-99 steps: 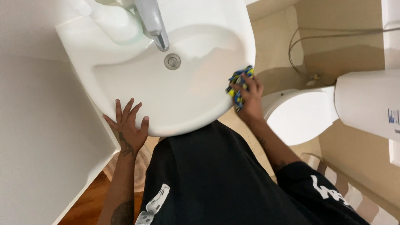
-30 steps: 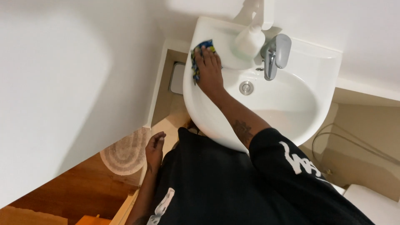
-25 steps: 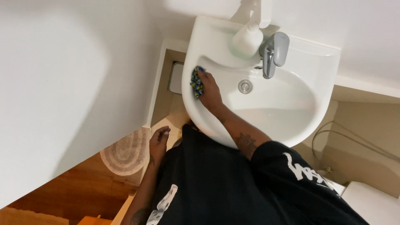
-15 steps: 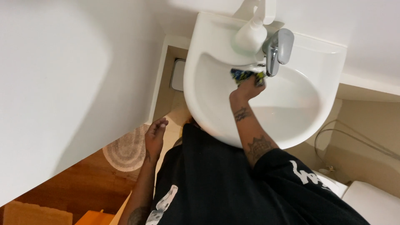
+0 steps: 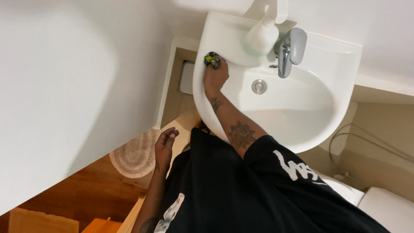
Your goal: The person sprays a cleaning solution onto a white bathroom sink, wipes the sink basin and faucet with a patterned cloth, rinses the cloth under running water, and wrings it out. The person then places the damp cloth on the sink ledge.
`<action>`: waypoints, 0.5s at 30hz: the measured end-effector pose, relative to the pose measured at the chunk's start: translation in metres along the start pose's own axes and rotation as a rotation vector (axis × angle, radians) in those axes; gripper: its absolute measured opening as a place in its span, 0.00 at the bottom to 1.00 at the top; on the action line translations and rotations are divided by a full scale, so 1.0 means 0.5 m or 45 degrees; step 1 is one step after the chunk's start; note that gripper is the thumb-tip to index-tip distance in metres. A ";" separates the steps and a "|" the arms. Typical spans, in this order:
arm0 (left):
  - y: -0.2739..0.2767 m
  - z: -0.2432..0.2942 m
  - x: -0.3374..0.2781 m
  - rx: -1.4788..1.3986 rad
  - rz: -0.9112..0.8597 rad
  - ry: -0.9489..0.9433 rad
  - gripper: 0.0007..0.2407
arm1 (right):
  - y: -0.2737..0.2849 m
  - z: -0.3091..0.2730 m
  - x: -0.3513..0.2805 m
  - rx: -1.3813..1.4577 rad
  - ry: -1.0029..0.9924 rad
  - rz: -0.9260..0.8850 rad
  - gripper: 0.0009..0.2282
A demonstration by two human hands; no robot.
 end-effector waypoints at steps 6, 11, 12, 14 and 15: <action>0.007 -0.015 -0.011 0.019 -0.008 -0.030 0.15 | 0.084 -0.099 -0.048 -0.029 0.178 -0.220 0.16; 0.019 -0.074 -0.007 0.041 -0.050 0.041 0.15 | 0.164 -0.096 -0.084 0.002 0.533 -0.540 0.27; 0.015 -0.073 -0.008 0.055 -0.069 0.034 0.15 | 0.182 -0.073 -0.089 0.020 0.539 -0.713 0.28; 0.007 -0.071 0.000 0.073 -0.097 0.032 0.14 | 0.229 -0.024 -0.084 0.036 0.533 -0.880 0.30; 0.002 -0.071 0.005 0.067 -0.110 0.023 0.14 | 0.251 0.000 -0.082 -0.023 0.628 -1.065 0.23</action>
Point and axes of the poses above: each hand's wrist, its own x-axis towards the middle knuckle, its own y-axis out of the back of the hand, z = x × y, the point moved 3 cm from there along x, towards the middle knuckle, and after that the axes turned 1 degree about y, right-handed, at the moved point
